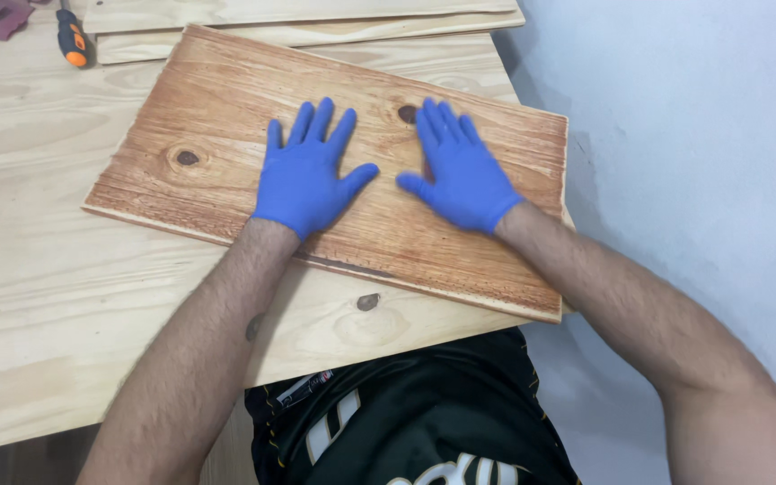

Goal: The person sands a rectangular wooden board with a sanding block, moving it back and forth across the surface. They periodically pause to wipe the board with their gloved hands to remove dust.

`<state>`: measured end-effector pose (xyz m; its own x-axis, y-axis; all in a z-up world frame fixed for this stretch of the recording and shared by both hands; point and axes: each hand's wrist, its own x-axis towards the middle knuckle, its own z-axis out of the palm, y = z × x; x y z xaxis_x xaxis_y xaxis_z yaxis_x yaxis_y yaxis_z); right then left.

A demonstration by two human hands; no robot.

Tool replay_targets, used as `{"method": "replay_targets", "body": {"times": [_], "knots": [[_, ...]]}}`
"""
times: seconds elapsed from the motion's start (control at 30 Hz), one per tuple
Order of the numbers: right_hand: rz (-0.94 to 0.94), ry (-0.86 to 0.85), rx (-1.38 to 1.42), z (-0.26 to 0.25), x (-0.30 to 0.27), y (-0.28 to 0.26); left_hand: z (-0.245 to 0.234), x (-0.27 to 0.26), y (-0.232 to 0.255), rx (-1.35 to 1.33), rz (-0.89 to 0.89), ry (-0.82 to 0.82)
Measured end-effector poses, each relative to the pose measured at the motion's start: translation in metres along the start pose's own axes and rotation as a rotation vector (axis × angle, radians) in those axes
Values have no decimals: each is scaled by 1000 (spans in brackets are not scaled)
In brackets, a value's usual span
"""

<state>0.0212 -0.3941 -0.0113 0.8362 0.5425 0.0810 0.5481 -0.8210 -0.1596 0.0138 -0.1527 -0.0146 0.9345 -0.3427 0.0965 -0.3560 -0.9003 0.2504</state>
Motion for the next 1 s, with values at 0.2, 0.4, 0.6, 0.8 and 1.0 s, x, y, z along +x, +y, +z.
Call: {"method": "replay_targets", "body": {"times": [0.2, 0.4, 0.6, 0.8, 1.0], "knots": [[-379, -171, 43, -17, -86, -80, -13, 2, -16, 28, -252, 23], [-201, -107, 54, -14, -27, -4, -13, -2, -15, 23, -274, 29], [179, 80, -78, 5, 27, 62, -12, 1, -16, 7, -265, 32], [-153, -122, 13, -15, -69, -46, -7, -2, -15, 8, -262, 24], [-139, -178, 36, -31, -86, 0, -6, 0, -16, 15, -255, 54]]}}
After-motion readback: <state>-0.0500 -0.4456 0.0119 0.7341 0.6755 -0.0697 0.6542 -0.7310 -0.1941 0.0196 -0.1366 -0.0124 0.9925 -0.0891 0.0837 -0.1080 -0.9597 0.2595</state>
